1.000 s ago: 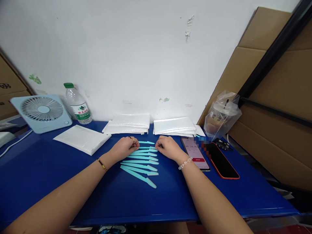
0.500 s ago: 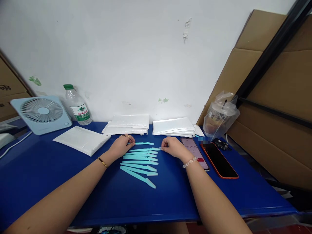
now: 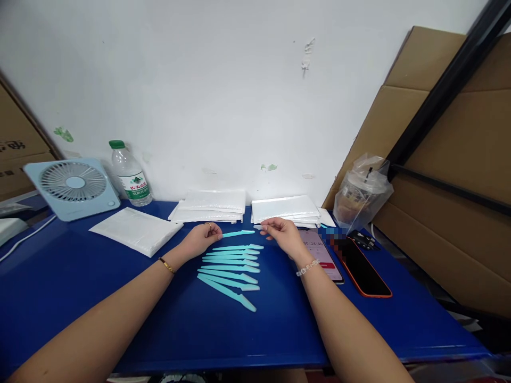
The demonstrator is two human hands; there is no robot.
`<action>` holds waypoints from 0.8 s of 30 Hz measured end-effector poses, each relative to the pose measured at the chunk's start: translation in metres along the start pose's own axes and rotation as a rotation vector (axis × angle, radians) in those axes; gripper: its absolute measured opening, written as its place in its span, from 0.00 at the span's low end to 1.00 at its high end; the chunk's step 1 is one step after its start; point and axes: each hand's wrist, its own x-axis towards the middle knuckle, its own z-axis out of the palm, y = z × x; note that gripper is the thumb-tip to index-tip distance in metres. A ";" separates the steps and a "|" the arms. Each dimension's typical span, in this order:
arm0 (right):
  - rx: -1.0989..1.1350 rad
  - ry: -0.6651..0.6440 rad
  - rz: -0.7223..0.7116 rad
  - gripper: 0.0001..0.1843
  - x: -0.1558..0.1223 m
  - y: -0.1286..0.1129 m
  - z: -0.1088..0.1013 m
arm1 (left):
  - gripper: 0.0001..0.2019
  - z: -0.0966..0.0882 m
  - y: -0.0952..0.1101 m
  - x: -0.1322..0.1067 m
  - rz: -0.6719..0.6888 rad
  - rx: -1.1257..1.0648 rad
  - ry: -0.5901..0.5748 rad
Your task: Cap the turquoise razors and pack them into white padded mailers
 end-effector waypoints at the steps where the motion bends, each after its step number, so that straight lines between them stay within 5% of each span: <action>1: -0.009 -0.010 -0.003 0.18 0.000 0.000 0.000 | 0.11 0.000 0.000 0.000 -0.002 -0.014 -0.006; 12: -0.053 -0.111 -0.004 0.18 -0.005 -0.001 0.013 | 0.13 0.003 0.001 0.000 0.024 -0.086 -0.051; 16: -0.229 -0.151 -0.070 0.16 -0.005 0.000 0.016 | 0.12 0.003 0.004 -0.001 0.027 0.038 -0.062; 21: -0.505 0.136 -0.309 0.14 -0.012 -0.022 0.010 | 0.23 0.002 0.017 -0.012 0.214 0.224 -0.024; 24: -0.563 0.393 -0.545 0.16 -0.035 -0.049 -0.003 | 0.40 0.003 0.026 -0.023 0.347 0.264 -0.216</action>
